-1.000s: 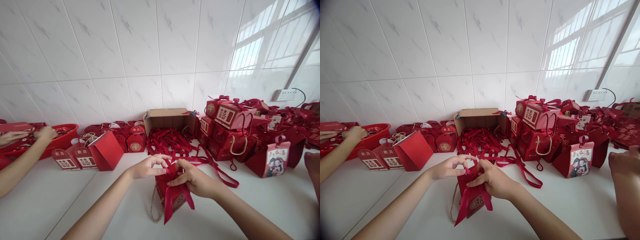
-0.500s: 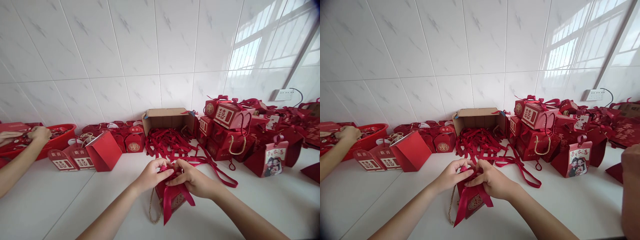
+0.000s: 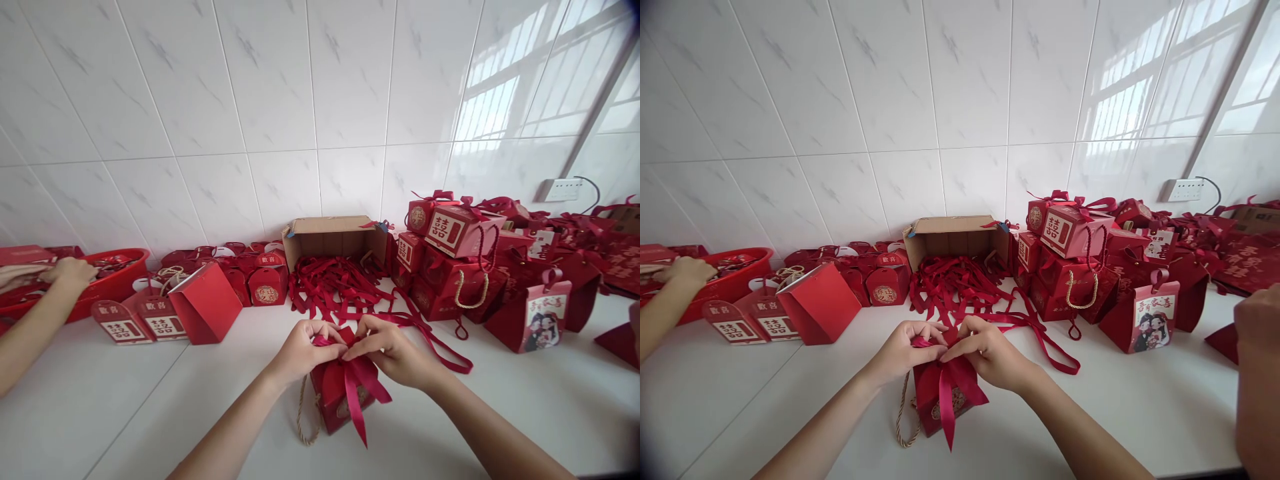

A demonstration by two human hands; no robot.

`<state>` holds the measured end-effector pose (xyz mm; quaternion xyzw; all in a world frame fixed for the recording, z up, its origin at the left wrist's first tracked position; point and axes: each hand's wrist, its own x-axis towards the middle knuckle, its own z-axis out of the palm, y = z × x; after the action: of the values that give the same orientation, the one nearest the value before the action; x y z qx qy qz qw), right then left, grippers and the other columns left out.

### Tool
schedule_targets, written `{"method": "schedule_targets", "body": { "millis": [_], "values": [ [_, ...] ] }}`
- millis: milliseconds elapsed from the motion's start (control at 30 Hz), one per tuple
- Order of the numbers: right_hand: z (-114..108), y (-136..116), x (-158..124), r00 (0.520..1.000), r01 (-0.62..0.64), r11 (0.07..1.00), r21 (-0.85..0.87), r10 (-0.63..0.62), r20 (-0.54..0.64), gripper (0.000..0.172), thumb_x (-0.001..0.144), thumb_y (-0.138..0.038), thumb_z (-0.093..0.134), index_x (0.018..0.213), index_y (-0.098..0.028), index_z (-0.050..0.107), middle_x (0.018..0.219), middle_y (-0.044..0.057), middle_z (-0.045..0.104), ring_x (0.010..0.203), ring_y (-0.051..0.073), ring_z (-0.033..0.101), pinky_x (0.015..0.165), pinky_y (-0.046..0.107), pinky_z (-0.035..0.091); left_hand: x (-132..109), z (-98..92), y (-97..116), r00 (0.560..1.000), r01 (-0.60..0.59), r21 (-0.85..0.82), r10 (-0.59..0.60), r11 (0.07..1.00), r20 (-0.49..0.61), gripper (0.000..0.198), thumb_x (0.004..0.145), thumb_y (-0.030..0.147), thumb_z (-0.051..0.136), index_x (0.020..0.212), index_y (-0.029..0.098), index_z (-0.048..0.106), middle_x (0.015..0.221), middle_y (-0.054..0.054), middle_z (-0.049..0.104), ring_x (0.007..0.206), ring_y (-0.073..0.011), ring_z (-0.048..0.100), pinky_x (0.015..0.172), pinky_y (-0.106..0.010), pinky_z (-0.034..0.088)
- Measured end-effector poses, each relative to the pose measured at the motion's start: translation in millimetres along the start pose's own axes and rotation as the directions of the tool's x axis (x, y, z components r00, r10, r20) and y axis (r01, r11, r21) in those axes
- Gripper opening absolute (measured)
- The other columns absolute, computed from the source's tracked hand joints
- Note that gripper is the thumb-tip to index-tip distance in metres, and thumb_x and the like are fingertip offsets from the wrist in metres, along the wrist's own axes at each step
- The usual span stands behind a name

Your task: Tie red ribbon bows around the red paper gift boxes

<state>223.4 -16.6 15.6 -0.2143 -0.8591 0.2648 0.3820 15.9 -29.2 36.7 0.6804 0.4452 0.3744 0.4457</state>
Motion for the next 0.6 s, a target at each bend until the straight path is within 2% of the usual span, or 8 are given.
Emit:
{"method": "schedule_targets", "body": {
  "millis": [167,233,333,400,467,533,600],
  "values": [
    [-3.4,0.6,0.2,0.975,-0.159,0.979,0.130,0.176,-0.136,0.003,0.086,-0.019,0.056,0.086,-0.021,0.055,0.078,0.000,0.056,0.071,0.013,0.051,0.060,0.025,0.043,-0.1,-0.3,-2.4,1.000,-0.014,0.011,0.014,1.000,0.001,0.044,0.065,0.028,0.077,0.053,0.021,0.035,0.080,-0.007,0.073,0.114,-0.0282,0.056,0.099,-0.039,0.038],
    [-2.5,1.7,0.4,0.957,-0.212,0.958,0.193,0.244,-0.156,0.009,0.085,-0.022,0.058,0.085,-0.021,0.050,0.078,-0.001,0.054,0.070,0.013,0.050,0.060,0.025,0.043,-0.2,-0.5,-2.7,1.000,-0.012,0.016,0.012,1.000,0.010,0.046,0.064,0.027,0.078,0.054,0.021,0.033,0.081,-0.007,0.073,0.113,-0.0279,0.057,0.097,-0.038,0.039],
    [0.4,3.7,1.2,0.940,-0.255,0.935,0.246,0.299,-0.162,0.009,0.085,-0.025,0.058,0.086,-0.021,0.050,0.076,-0.001,0.054,0.070,0.013,0.051,0.061,0.025,0.043,-1.2,-1.3,-1.3,1.000,-0.015,0.023,0.014,1.000,0.024,0.048,0.065,0.026,0.077,0.055,0.021,0.030,0.084,-0.006,0.073,0.103,-0.0259,0.060,0.093,-0.036,0.041],
    [2.3,3.9,1.9,0.933,-0.271,0.928,0.254,0.318,-0.167,0.011,0.085,-0.027,0.057,0.093,-0.021,0.053,0.077,0.000,0.054,0.071,0.014,0.052,0.062,0.026,0.044,-2.3,-1.4,0.3,1.000,-0.007,0.028,0.006,1.000,0.027,0.046,0.070,0.031,0.073,0.055,0.020,0.031,0.084,-0.006,0.072,0.093,-0.0235,0.062,0.088,-0.035,0.042],
    [3.4,2.5,2.7,0.929,-0.290,0.927,0.236,0.332,-0.165,0.021,0.085,-0.029,0.057,0.105,-0.022,0.056,0.079,0.000,0.055,0.072,0.014,0.053,0.064,0.027,0.044,-3.4,-0.5,1.4,1.000,0.014,0.036,-0.014,0.999,0.006,0.045,0.075,0.038,0.069,0.054,0.020,0.033,0.084,-0.005,0.071,0.086,-0.0220,0.063,0.083,-0.034,0.043],
    [3.5,0.3,3.3,0.923,-0.317,0.926,0.206,0.351,-0.159,0.029,0.085,-0.030,0.057,0.113,-0.022,0.057,0.081,0.001,0.057,0.074,0.015,0.054,0.065,0.028,0.044,-4.1,1.5,1.1,0.999,0.032,0.047,-0.030,0.998,-0.037,0.045,0.075,0.041,0.068,0.053,0.020,0.036,0.083,-0.005,0.070,0.088,-0.0231,0.063,0.081,-0.033,0.044],
    [2.8,-1.6,3.8,0.912,-0.355,0.917,0.184,0.383,-0.150,0.031,0.085,-0.032,0.057,0.114,-0.022,0.058,0.082,0.002,0.060,0.074,0.015,0.055,0.065,0.028,0.044,-4.5,3.7,-0.6,0.998,0.034,0.049,-0.031,0.998,-0.059,0.044,0.072,0.040,0.072,0.052,0.020,0.039,0.084,-0.005,0.071,0.099,-0.0257,0.063,0.083,-0.032,0.044]
  ]
}}
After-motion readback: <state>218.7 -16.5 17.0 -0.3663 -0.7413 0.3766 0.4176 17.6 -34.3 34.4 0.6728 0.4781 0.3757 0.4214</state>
